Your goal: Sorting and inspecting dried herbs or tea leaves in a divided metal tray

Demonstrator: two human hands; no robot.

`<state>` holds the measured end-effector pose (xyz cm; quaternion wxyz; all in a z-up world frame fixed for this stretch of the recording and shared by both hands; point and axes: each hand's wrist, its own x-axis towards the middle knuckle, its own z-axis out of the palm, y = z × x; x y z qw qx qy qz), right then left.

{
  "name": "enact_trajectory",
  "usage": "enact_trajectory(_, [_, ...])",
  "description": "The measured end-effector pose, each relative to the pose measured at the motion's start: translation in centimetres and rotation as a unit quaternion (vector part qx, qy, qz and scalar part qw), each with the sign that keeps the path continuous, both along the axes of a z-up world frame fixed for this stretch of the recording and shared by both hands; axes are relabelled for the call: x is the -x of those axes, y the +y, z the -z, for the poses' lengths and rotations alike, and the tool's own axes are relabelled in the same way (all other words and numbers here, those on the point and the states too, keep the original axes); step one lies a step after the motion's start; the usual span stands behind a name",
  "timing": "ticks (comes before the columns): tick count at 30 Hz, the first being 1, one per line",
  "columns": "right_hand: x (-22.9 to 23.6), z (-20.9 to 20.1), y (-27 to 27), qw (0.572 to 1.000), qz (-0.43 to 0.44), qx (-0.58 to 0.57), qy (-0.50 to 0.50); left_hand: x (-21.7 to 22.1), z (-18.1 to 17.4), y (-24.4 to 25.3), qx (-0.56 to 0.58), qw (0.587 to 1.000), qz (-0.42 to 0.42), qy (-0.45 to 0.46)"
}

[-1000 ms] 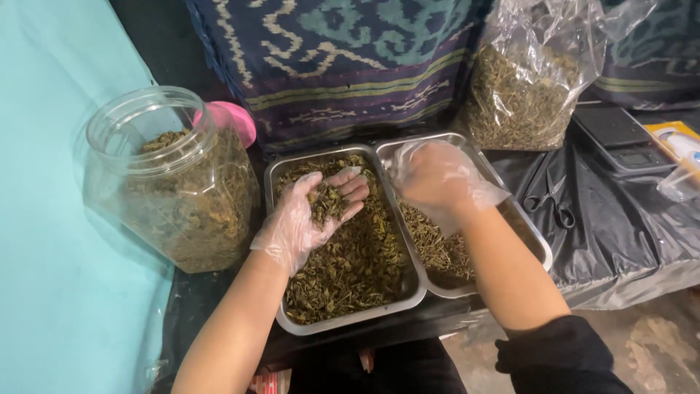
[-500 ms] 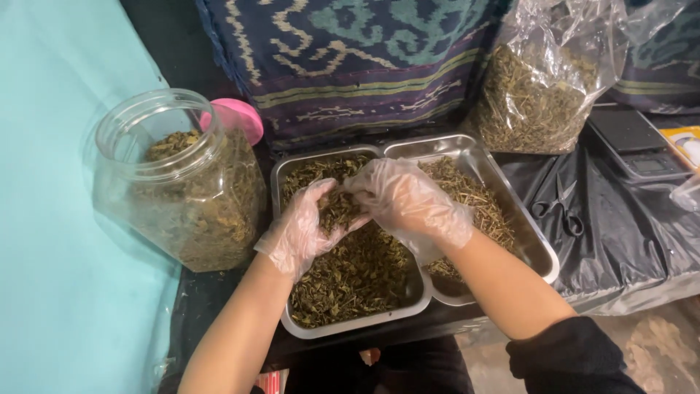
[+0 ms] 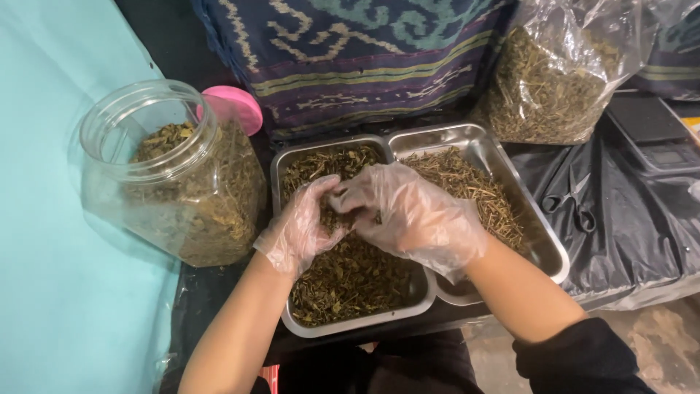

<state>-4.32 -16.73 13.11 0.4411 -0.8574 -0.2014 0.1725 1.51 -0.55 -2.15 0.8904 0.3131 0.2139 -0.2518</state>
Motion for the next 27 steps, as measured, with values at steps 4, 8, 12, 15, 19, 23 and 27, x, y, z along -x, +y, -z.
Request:
enact_trajectory(4, [-0.2, 1.1, 0.4, 1.0, 0.007, 0.0, -0.008, -1.1, 2.3, 0.3, 0.03, 0.998, 0.041, 0.02])
enact_trajectory(8, [-0.6, 2.0, 0.6, 0.999, 0.021, 0.003, -0.029, -0.7, 0.8, -0.3, 0.031, 0.998, 0.046, 0.037])
enact_trajectory(12, [-1.5, 2.5, 0.7, 0.999, 0.022, 0.004, -0.049, 2.9, -6.5, -0.2, 0.001, 0.996, 0.085, 0.027])
enact_trajectory(15, [-1.8, 2.2, -0.1, 0.993, 0.058, -0.098, 0.014, 2.3, -4.1, -0.1, 0.021, 0.998, 0.054, 0.013])
enact_trajectory(19, [-1.7, 0.8, -0.1, 0.986, 0.127, -0.057, 0.095, 2.3, -3.2, 0.2, 0.086, 0.992, 0.083, 0.034])
enact_trajectory(23, [-1.1, -1.7, 0.1, 0.979, 0.152, 0.005, 0.135, 3.4, -4.1, -0.2, 0.086, 0.993, 0.077, -0.009])
enact_trajectory(27, [-1.8, -0.2, -1.1, 0.986, 0.165, -0.011, 0.006, 2.9, -5.2, -0.4, 0.073, 0.991, 0.102, -0.049])
